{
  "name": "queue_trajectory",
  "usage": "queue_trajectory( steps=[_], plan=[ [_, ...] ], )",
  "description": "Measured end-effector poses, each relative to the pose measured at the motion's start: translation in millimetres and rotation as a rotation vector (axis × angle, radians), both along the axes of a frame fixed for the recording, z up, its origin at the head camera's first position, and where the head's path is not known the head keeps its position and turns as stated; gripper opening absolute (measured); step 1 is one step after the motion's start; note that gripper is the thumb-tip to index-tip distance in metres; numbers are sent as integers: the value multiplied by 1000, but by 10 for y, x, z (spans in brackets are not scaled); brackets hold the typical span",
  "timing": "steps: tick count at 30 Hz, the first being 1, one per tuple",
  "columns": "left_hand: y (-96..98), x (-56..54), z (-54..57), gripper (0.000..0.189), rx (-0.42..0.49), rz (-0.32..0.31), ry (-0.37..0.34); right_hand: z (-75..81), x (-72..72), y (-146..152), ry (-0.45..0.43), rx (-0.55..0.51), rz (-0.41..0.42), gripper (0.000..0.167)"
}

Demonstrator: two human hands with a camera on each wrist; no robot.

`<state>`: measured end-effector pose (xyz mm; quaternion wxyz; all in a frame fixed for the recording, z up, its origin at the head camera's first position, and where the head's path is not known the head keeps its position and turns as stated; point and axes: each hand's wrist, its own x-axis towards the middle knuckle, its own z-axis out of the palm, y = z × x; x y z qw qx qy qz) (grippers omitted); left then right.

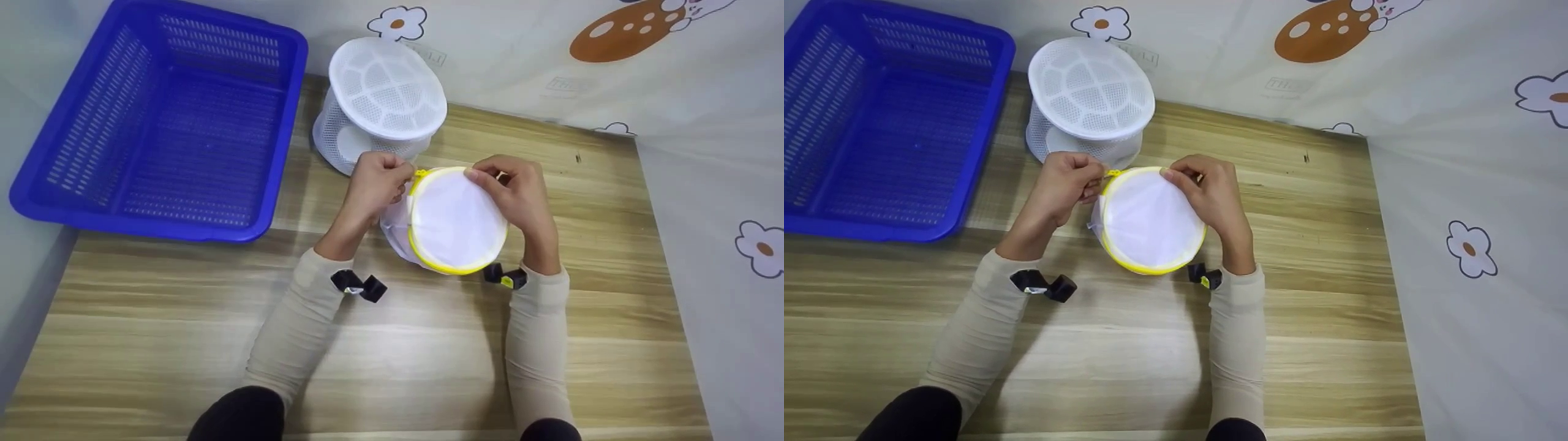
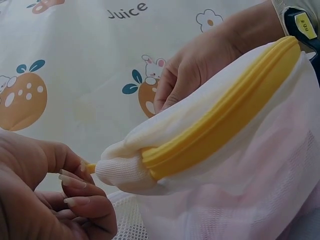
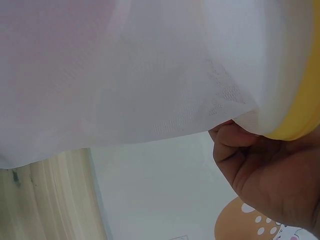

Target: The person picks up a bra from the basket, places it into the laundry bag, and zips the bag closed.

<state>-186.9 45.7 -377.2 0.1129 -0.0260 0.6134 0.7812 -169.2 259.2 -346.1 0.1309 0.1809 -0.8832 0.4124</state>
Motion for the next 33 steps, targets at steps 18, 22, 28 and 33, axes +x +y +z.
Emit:
queue_trajectory(
  steps=[18,22,28,33],
  plan=[
    [18,5,-6,26,12,3,28,-3,-4,24,0,22,-23,8],
    [14,6,-11,24,10,11,24,-8,0,54,10,20,-55,8],
    [8,12,-1,23,12,7,8,-5,1,77,19,14,-73,8],
    [9,10,7,22,17,14,0,-4,-7,70,37,22,-85,8]
  ],
)
